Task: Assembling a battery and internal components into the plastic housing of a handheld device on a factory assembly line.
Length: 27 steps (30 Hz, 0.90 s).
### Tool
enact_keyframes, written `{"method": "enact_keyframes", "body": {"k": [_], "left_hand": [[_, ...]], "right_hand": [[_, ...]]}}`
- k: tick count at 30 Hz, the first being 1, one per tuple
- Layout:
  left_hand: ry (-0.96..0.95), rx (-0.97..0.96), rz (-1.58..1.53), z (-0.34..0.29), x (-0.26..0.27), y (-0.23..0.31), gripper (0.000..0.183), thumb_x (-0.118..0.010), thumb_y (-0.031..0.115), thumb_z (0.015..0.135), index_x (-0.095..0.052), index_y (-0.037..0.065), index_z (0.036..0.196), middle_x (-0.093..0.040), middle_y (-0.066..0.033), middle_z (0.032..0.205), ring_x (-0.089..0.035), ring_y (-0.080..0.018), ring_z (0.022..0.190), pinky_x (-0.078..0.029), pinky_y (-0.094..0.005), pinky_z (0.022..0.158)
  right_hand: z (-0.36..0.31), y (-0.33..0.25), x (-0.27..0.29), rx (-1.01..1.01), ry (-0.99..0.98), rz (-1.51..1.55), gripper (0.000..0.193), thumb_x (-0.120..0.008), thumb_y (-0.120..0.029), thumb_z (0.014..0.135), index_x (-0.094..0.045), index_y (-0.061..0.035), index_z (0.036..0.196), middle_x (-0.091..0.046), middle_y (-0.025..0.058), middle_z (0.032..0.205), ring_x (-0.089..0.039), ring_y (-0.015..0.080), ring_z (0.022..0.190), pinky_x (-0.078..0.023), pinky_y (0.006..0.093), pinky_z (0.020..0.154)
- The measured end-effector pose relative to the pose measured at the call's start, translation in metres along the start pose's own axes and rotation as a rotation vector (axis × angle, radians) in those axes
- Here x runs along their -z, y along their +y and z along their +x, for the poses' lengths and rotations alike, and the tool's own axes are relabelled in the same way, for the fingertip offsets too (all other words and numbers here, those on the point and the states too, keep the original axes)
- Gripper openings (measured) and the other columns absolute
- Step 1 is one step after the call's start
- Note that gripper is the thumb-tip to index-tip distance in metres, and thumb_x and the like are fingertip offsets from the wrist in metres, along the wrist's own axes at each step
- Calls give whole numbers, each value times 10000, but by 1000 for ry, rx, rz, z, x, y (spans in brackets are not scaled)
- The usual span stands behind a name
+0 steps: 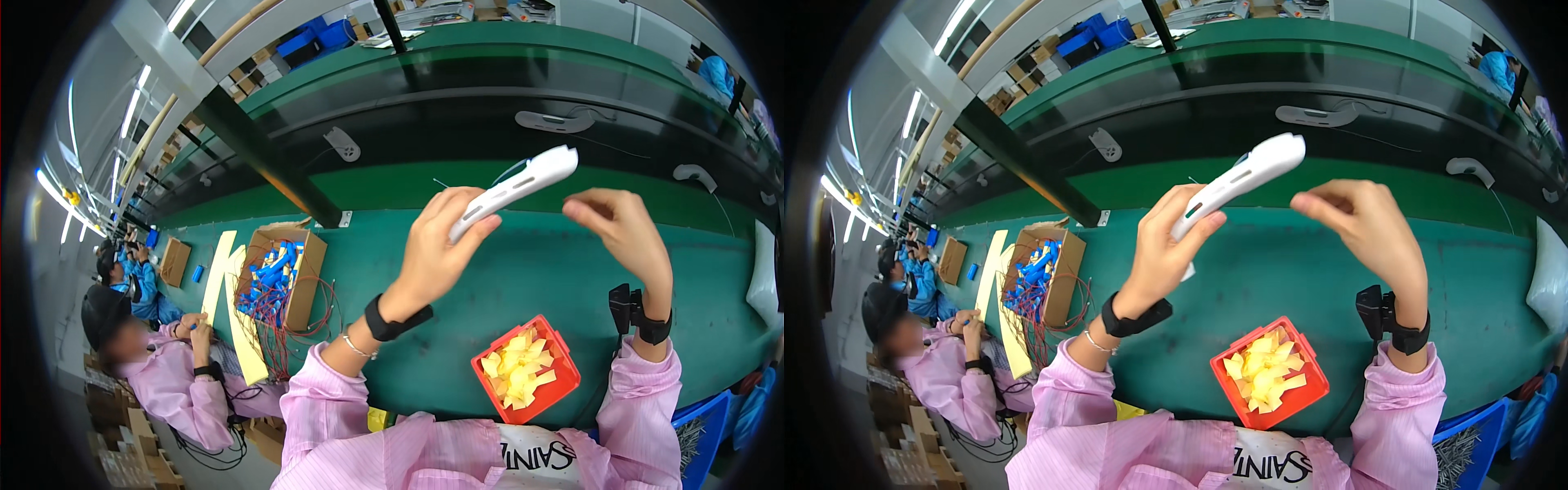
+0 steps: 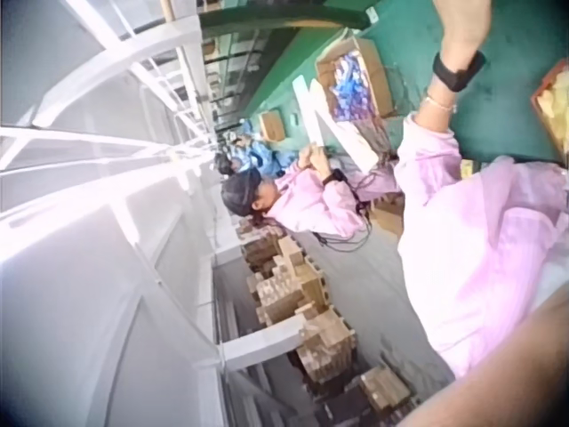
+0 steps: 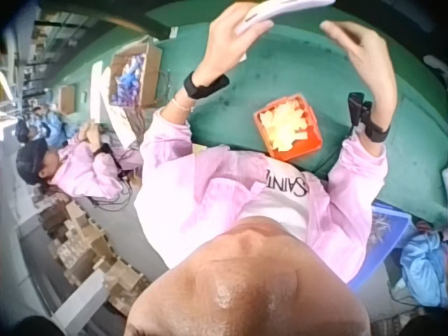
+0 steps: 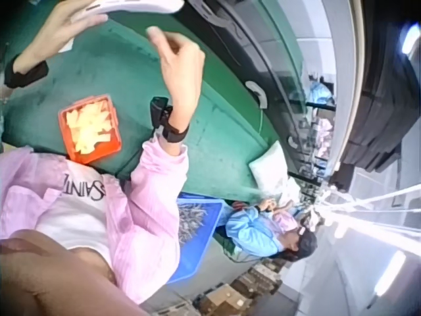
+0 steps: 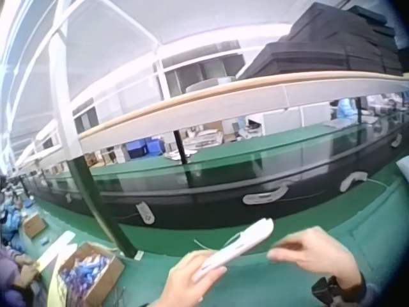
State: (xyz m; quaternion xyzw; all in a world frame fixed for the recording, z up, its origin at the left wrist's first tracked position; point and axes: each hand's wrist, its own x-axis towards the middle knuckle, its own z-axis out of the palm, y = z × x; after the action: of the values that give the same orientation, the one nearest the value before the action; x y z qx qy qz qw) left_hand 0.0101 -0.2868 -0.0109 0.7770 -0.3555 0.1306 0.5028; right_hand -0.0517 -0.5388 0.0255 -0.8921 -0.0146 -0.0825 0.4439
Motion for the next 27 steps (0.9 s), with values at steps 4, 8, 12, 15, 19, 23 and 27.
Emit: {"method": "enact_keyframes", "body": {"k": [4,8,12,15,19,23,27], "left_hand": [[43,-147,97,-7,-28,18,270,-696,115,857,-634,-26,1079,-643,-168,1036,-633,-320,913,-498,-369,806],[-12,-217,88,-4,-57,40,396,-641,145,895,-523,-28,1231,-556,-205,1197,-573,-399,1043,-479,-423,892],[-119,-97,-237,30,-51,4,313,-575,206,955,-600,33,1215,-637,-122,1131,-635,-208,947,-501,-318,819],[255,45,200,66,-19,-118,281,-590,239,937,-641,0,1077,-670,-174,1022,-642,-323,904,-518,-424,767],[253,799,789,75,45,-276,750,-671,551,822,-577,-117,1152,-570,-327,1201,-561,-473,1130,-501,-521,893],[473,871,772,98,72,-332,833,-647,663,766,-623,-85,1132,-601,-274,1207,-585,-433,1134,-480,-465,971],[370,890,685,126,63,-366,842,-721,623,706,-602,-89,1140,-640,-275,1151,-630,-394,1085,-508,-462,922]], "right_hand": [[-6,-9,-14,-16,-178,422,688,-709,-325,896,-397,30,1396,-638,148,1143,-612,187,1020,-524,325,790],[0,-13,-33,49,48,762,524,-598,-254,982,-386,-7,1392,-631,120,1115,-616,181,1042,-512,295,847],[4,3,-2,92,244,670,476,-500,-292,1027,-402,-2,1392,-646,111,985,-644,176,951,-511,300,845],[-9,2,45,172,386,650,528,-425,-365,1046,-389,28,1397,-645,101,910,-651,181,869,-512,309,837],[-30,5,83,211,494,863,657,-440,-462,1018,-356,48,1425,-597,70,855,-618,158,790,-537,260,647],[-32,2,93,270,611,997,670,-390,-460,1023,-308,45,1455,-556,47,849,-520,84,580,-465,207,447],[-45,-15,85,204,301,1005,650,-392,-424,1022,-311,77,1430,-594,92,876,-565,124,503,-479,229,407]]}}
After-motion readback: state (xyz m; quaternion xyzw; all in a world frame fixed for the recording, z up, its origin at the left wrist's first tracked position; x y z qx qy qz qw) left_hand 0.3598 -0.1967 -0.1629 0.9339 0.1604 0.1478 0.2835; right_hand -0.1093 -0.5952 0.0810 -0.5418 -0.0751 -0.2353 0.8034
